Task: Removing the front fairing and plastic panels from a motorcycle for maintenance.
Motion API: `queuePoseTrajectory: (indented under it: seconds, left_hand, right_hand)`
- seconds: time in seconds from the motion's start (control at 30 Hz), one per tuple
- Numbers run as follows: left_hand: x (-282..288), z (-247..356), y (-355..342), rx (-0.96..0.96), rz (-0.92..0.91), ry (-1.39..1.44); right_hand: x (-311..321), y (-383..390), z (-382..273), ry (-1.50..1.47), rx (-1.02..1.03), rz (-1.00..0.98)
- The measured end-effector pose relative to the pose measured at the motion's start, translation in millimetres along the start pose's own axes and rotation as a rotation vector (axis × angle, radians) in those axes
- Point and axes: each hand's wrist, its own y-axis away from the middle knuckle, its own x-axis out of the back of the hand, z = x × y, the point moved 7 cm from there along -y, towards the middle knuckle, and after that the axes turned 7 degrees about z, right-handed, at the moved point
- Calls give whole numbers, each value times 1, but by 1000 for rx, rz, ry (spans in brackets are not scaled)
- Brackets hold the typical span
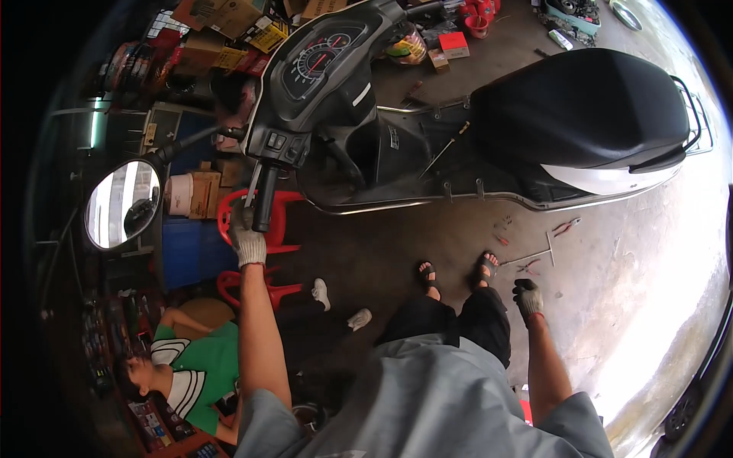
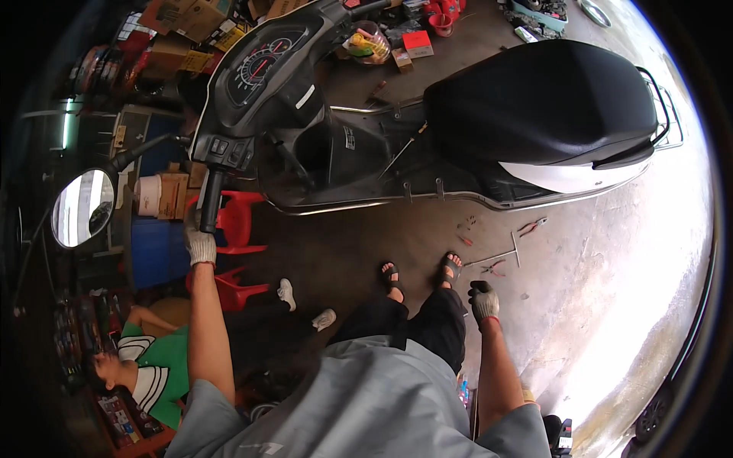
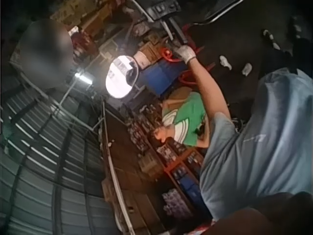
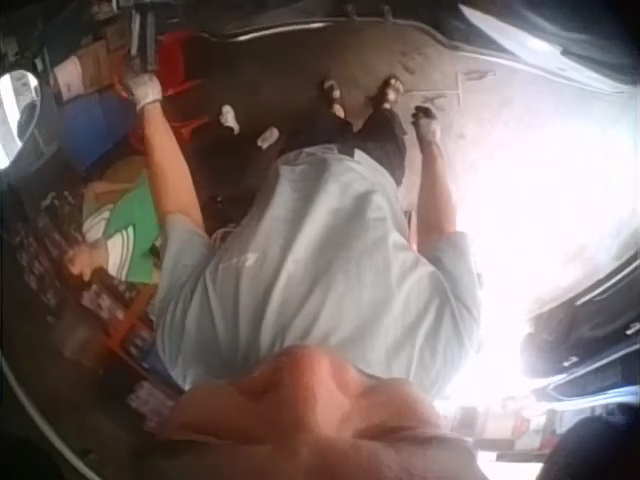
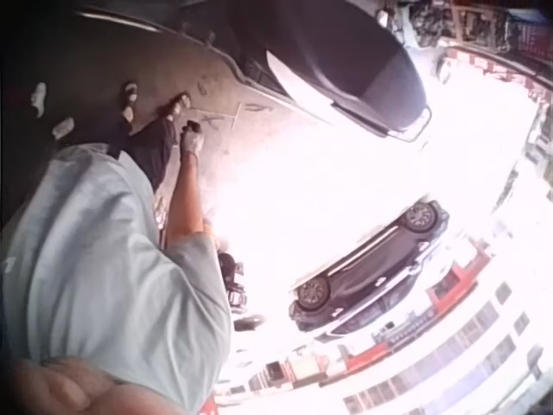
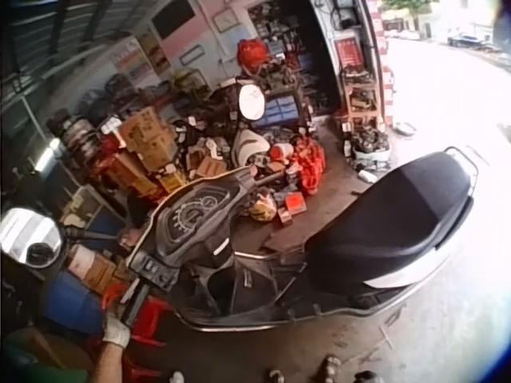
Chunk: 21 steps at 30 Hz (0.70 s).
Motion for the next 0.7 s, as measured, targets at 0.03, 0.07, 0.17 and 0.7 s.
queuePoseTrajectory:
  seconds: [0.03, 0.07, 0.17, 0.7]
  left_hand:
    - [-7, -4, -8, 130, -10, 96]
    - [-16, -9, -12, 265, -24, 195]
    - [-24, 25, -20, -137, -174, -379]
    - [-28, -250, 97, 386, -283, -331]
  right_hand:
    - [-2, -3, -1, 3, 0, 4]
    - [-2, -6, -2, -16, 10, 1]
    - [-29, -6, -14, -29, 52, -22]
    - [-241, -62, -23, 40, 183, -127]
